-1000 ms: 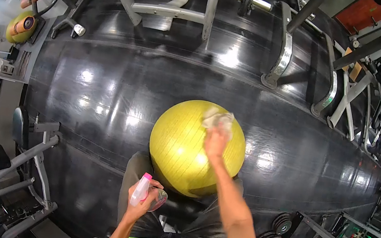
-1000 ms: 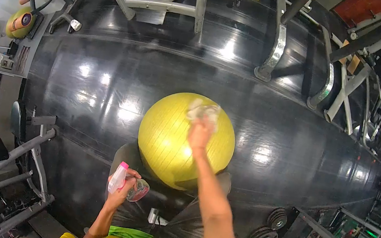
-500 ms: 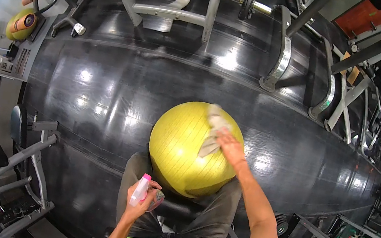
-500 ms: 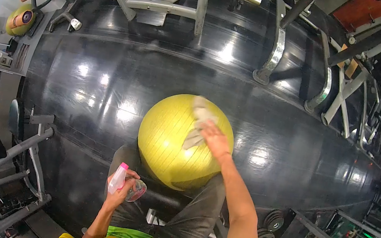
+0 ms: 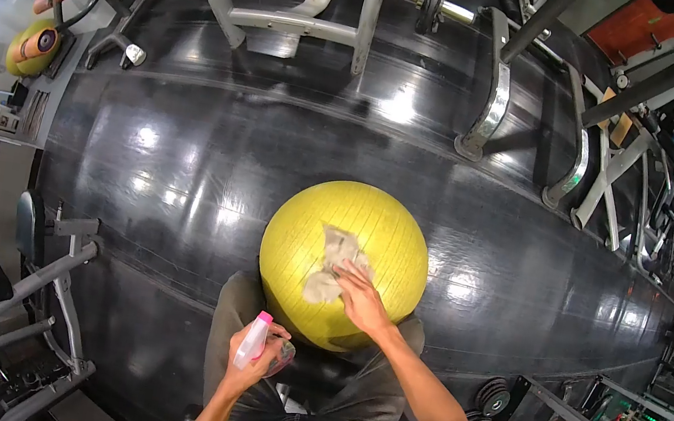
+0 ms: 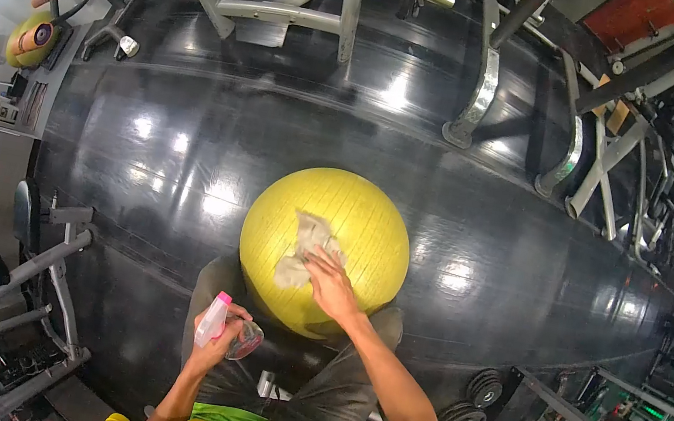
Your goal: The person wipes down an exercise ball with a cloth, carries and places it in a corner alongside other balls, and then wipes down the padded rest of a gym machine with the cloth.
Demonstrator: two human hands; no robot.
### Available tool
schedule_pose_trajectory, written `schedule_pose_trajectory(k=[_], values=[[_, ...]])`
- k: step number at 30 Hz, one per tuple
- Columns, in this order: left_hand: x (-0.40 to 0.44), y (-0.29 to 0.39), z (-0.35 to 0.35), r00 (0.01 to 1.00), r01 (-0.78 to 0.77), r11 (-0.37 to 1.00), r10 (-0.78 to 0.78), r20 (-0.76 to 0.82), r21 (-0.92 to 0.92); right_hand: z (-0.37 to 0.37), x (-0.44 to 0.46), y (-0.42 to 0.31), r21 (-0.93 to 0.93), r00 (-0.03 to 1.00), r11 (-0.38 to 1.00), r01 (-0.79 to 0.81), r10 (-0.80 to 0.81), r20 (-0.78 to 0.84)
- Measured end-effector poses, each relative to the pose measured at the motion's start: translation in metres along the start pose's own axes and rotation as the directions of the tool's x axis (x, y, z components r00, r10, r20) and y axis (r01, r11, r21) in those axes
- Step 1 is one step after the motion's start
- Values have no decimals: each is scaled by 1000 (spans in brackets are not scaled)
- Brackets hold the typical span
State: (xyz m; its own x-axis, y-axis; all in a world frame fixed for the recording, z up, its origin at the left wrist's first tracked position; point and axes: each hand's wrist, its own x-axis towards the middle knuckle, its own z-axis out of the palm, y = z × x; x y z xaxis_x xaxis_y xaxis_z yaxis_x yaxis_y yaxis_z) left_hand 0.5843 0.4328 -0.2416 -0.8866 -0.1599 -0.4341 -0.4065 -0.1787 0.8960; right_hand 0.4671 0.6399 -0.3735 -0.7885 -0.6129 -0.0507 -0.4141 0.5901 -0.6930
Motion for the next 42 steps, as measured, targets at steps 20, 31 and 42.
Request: schedule_pose_trajectory(k=[20, 31, 42], values=[[4, 0, 0, 1000, -5, 999, 5, -15, 41, 10, 37, 20, -400, 955, 870, -287, 295, -42], [5, -10, -6, 999, 8, 1000, -9, -52, -14, 4, 57, 79, -161, 859, 868, -470, 408, -308], [3, -6, -1, 1000, -6, 1000, 6, -11, 0, 134, 69, -16, 533, 950, 834, -143, -36, 312]])
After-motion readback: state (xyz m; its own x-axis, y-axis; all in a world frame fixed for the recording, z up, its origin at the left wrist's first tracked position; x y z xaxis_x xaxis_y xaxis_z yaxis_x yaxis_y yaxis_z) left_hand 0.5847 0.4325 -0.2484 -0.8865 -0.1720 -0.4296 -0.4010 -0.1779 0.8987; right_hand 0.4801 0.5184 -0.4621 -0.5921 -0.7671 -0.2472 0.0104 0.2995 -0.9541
